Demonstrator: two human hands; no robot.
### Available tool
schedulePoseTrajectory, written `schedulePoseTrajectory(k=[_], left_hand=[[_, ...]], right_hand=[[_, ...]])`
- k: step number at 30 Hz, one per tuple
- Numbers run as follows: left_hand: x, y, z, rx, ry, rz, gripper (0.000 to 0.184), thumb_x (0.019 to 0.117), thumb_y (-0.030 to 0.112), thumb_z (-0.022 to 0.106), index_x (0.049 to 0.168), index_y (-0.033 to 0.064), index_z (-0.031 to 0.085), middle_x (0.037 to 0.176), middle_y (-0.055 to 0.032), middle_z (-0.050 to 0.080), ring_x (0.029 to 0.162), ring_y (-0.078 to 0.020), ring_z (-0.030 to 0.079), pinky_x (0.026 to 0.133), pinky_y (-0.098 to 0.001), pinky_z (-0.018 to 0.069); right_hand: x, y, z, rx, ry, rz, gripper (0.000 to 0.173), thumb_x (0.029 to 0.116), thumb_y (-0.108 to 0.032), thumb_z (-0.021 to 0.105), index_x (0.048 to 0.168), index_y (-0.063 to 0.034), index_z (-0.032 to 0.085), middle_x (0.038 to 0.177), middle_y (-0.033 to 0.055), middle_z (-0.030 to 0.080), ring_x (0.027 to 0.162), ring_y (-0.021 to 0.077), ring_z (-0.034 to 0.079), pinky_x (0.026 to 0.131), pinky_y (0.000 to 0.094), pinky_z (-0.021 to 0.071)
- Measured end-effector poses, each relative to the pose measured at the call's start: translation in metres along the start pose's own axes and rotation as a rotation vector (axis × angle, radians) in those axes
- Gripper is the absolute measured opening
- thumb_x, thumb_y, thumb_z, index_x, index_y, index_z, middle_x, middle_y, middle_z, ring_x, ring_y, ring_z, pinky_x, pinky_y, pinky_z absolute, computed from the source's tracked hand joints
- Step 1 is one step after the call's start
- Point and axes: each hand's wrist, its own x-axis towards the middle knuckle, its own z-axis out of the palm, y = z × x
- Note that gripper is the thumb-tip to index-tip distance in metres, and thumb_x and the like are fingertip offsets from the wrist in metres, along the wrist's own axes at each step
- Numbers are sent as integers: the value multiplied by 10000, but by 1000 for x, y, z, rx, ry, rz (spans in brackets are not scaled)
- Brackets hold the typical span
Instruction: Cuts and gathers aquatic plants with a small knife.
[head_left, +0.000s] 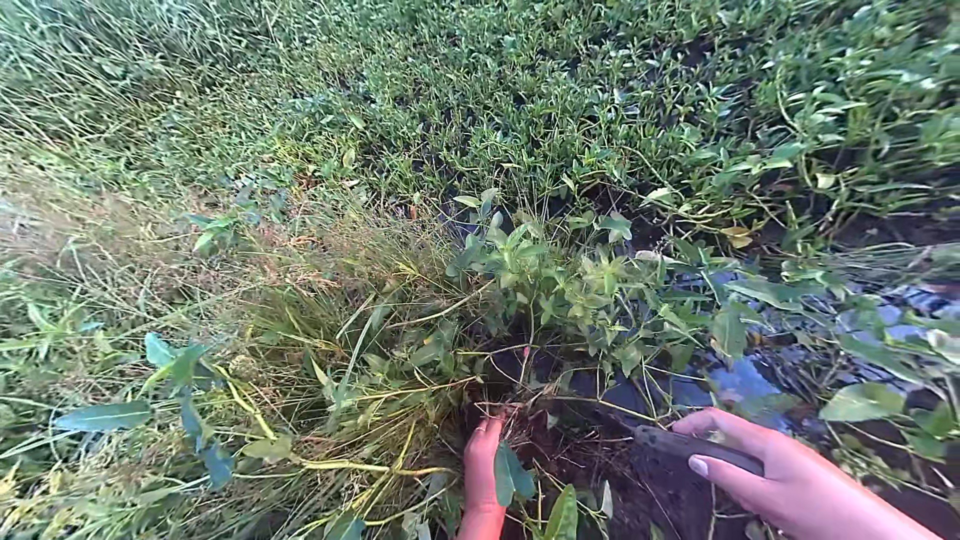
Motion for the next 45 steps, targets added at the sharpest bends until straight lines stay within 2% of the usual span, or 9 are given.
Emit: schedulePoseTrajectory(k=[3, 10, 13, 18, 24, 33, 36, 38, 45], left_hand=[[-9, -3, -30, -211, 158, -124, 275, 870, 0, 696, 1141, -33, 729, 1073, -202, 747, 1032, -326, 727, 958, -527, 569], [14, -26, -79, -505, 386, -443, 459, 935, -20, 676, 1365, -125, 555, 1330, -275, 633, 1271, -286, 610, 1119, -419, 456], [17, -15, -85, -501, 297, -384, 482, 918, -17, 700, 1369, -116, 561, 1390, -266, 598, 1331, -273, 562, 1163, -392, 409], [34, -3, -67, -346, 14, -176, 400, 898, 36, 718, 1281, -63, 657, 1253, -198, 704, 1221, -236, 660, 1109, -400, 492], [89, 17, -10, -104, -264, -300, 576, 1008, 189, 627, 1519, -10, 452, 1449, -238, 575, 1384, -340, 535, 1193, -479, 386], [132, 6, 39, -235, -257, -251, 572, 1011, 154, 624, 1533, 4, 444, 1541, -241, 479, 1471, -350, 422, 1245, -469, 303], [122, -14, 42, -618, -51, -355, 543, 1027, 30, 557, 1528, -79, 378, 1471, -274, 530, 1358, -313, 546, 1168, -431, 420], [111, -18, 38, -782, 41, -394, 507, 1045, 9, 506, 1515, -103, 353, 1280, -263, 613, 1065, -250, 658, 968, -378, 541], [75, -8, 6, -967, 221, -500, 444, 1062, -24, 454, 1480, -120, 337, 961, -128, 561, 733, -98, 563, 727, -233, 514]], right_hand=[[0, -6, 0, 0, -10, -4, 374, 961, -371, 676, 1317, -262, 638, 808, 50, 667, 581, 166, 593, 564, 379, 529], [19, -40, 31, 126, -84, -132, 389, 962, -403, 638, 1315, -240, 638, 782, 19, 640, 565, 133, 572, 532, 328, 508], [35, -50, 78, 242, -13, -100, 376, 984, -355, 617, 1324, -194, 622, 852, 44, 657, 588, 156, 584, 551, 356, 520], [39, -30, 106, 134, 260, 9, 366, 997, -320, 591, 1336, -182, 614, 1004, 71, 707, 750, 202, 674, 699, 457, 572], [38, 9, 86, 248, 353, 82, 342, 1012, -288, 566, 1315, -138, 619, 798, 61, 642, 563, 175, 580, 548, 395, 519], [34, 22, 99, 335, 339, 96, 350, 1015, -254, 577, 1338, -120, 595, 763, 71, 640, 551, 179, 583, 548, 389, 525], [36, 27, 96, 350, 332, 89, 346, 1016, -255, 574, 1335, -122, 597, 751, 63, 634, 541, 172, 577, 533, 375, 521], [39, 27, 97, 347, 319, 92, 351, 1012, -264, 577, 1336, -129, 595, 744, 56, 627, 538, 167, 575, 533, 370, 519], [39, 21, 92, 305, 268, 68, 356, 1008, -264, 567, 1336, -128, 582, 736, 43, 608, 527, 154, 552, 516, 355, 499]])
